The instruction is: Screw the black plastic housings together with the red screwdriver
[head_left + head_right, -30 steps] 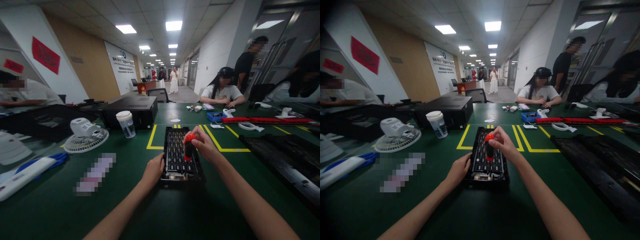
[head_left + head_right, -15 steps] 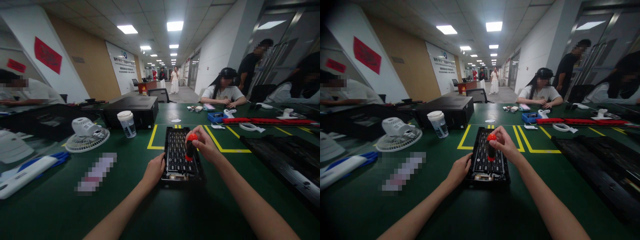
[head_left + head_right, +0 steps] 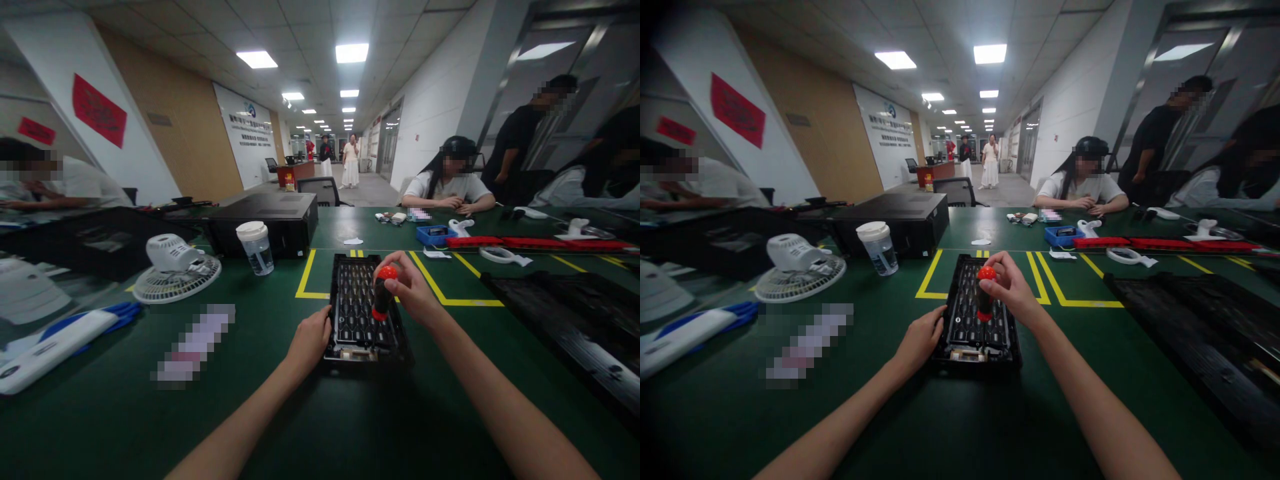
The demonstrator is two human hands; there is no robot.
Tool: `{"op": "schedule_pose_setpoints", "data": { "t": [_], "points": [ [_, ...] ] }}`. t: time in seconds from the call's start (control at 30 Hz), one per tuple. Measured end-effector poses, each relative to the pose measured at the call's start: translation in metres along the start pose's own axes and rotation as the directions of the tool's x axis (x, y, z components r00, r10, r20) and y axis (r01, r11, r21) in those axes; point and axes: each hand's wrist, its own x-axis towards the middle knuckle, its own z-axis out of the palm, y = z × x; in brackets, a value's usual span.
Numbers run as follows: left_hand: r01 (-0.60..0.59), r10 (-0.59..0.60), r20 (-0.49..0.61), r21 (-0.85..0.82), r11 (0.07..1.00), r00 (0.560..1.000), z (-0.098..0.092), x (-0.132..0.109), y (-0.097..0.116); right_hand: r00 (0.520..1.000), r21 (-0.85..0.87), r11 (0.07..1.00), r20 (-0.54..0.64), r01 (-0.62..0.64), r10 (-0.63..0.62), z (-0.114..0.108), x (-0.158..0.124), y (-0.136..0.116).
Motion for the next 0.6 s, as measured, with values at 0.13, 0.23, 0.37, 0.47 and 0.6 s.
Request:
{"op": "schedule_pose_setpoints", "data": {
  "t": [0.13, 0.23, 0.37, 0.47, 0.6],
  "points": [
    [0.013, -0.013, 0.008, -0.010, 1.000, 1.000, -0.0002, -0.0002, -0.0002, 1.000, -0.018, 1.000, -0.018, 0.000, 0.000, 0.0002, 0.0003, -0.0003],
    [0.008, -0.008, 0.009, -0.007, 1.000, 1.000, 0.0002, -0.0003, -0.0007, 1.000, -0.042, 0.999, -0.018, 0.004, -0.005, 0.0007, 0.0001, -0.0018],
    [0.014, -0.014, 0.013, -0.004, 1.000, 1.000, 0.0004, -0.0002, -0.0013, 0.999, -0.141, 0.990, -0.028, 0.014, -0.019, 0.0025, -0.0007, -0.0055],
    [0.013, -0.013, 0.003, -0.007, 1.000, 1.000, 0.0003, -0.0004, -0.0013, 0.998, -0.208, 0.978, -0.043, 0.030, -0.039, 0.0038, -0.0012, -0.0080],
    [0.008, -0.008, 0.000, -0.007, 1.000, 1.000, -0.0002, -0.0006, -0.0002, 0.998, -0.258, 0.966, -0.049, 0.036, -0.050, 0.0046, -0.0012, -0.0096]
  ]
}}
